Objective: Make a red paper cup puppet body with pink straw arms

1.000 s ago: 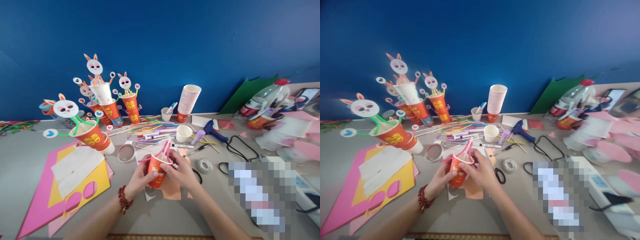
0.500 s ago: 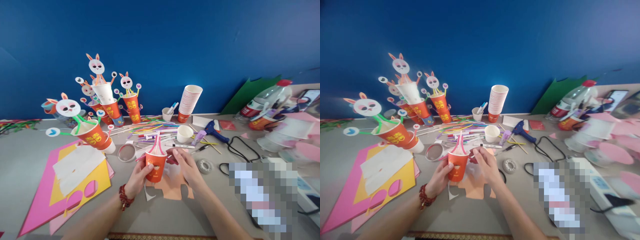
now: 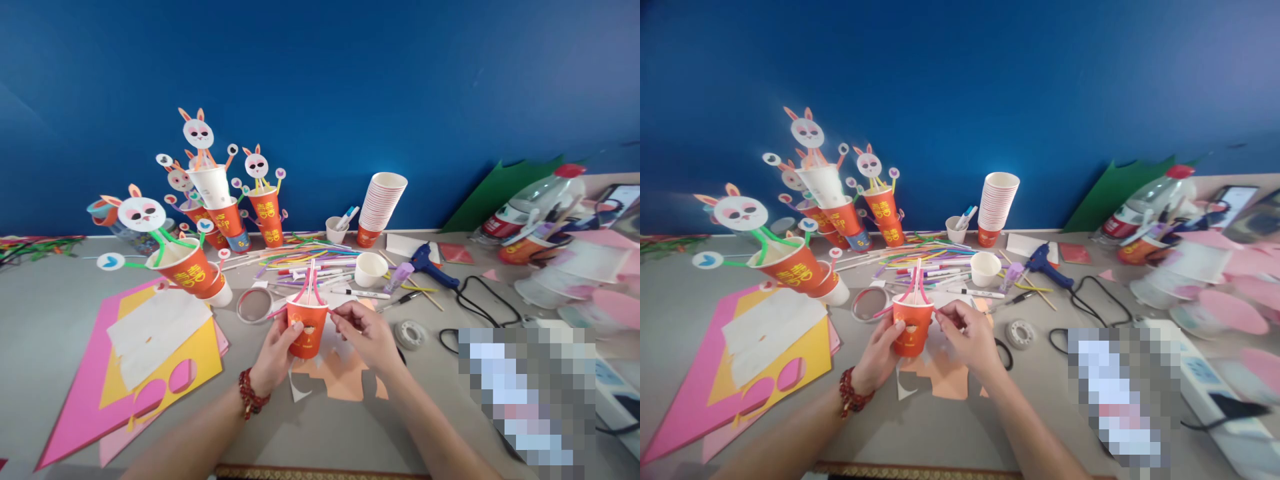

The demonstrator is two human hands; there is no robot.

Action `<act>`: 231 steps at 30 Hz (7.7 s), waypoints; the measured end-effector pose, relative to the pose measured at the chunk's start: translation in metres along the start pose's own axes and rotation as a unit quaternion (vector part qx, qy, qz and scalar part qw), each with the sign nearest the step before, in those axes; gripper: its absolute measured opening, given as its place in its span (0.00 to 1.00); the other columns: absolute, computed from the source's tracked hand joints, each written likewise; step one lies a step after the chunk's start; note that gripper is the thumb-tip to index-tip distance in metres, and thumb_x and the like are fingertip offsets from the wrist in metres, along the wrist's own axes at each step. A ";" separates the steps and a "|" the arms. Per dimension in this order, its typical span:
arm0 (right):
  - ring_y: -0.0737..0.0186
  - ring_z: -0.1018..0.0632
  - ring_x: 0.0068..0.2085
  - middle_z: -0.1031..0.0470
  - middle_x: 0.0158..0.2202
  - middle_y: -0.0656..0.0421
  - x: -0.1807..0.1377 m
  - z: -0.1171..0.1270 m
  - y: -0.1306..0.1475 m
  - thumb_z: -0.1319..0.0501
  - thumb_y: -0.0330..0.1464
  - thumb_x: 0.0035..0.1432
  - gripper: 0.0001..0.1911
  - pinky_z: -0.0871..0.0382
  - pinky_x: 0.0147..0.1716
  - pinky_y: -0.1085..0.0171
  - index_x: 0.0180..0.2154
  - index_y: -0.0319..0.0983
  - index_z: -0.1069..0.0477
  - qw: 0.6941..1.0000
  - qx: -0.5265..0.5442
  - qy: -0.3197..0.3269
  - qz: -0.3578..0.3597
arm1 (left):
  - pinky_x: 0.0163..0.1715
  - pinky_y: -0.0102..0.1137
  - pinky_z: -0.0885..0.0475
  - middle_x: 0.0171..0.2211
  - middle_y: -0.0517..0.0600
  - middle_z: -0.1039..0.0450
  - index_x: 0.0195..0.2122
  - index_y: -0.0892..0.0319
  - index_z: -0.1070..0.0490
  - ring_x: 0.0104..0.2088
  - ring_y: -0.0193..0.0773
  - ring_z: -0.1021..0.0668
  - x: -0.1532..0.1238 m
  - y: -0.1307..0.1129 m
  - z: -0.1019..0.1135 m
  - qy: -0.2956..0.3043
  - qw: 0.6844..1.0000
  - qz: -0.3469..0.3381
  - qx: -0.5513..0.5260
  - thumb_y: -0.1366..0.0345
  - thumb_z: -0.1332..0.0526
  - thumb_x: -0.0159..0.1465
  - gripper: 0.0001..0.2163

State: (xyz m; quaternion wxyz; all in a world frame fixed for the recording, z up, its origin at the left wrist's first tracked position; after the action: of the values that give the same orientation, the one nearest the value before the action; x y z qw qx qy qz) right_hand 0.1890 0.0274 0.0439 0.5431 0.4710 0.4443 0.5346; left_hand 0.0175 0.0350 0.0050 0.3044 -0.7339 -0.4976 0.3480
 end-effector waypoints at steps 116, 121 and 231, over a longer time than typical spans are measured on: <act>0.60 0.22 0.39 0.20 0.39 0.56 -0.062 -0.015 0.081 0.37 0.25 0.62 0.06 0.23 0.37 0.62 0.38 0.41 0.25 0.745 -0.341 -0.080 0.567 | 0.61 0.46 0.40 0.57 0.52 0.31 0.28 0.56 0.22 0.61 0.50 0.33 -0.026 -0.097 -0.067 0.108 0.800 -0.178 0.563 0.62 0.38 0.64 0.08; 0.60 0.23 0.39 0.20 0.37 0.57 -0.067 -0.015 0.087 0.36 0.25 0.62 0.06 0.23 0.37 0.62 0.39 0.41 0.24 0.733 -0.336 -0.095 0.584 | 0.61 0.41 0.38 0.55 0.50 0.28 0.30 0.55 0.21 0.59 0.48 0.31 -0.026 -0.110 -0.070 0.183 0.781 -0.132 0.582 0.59 0.35 0.62 0.08; 0.54 0.25 0.43 0.21 0.40 0.56 -0.035 0.002 0.069 0.33 0.28 0.58 0.10 0.39 0.59 0.42 0.42 0.42 0.28 0.860 -0.252 -0.054 0.441 | 0.66 0.57 0.58 0.56 0.53 0.28 0.44 0.52 0.25 0.59 0.47 0.29 -0.070 -0.095 -0.099 0.045 0.559 -0.442 0.700 0.74 0.42 0.66 0.12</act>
State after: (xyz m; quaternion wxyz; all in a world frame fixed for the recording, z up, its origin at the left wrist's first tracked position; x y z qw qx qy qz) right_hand 0.1782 -0.0088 0.1110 0.3737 0.4926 0.0103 0.7859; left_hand 0.0302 -0.0108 0.1520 0.8602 0.0072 -0.3454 0.3750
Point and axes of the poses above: each hand's wrist, its own x-axis towards the middle knuckle, its own z-axis out of the back of the hand, y = z × x, the point moved 6 cm from there along x, towards the middle knuckle
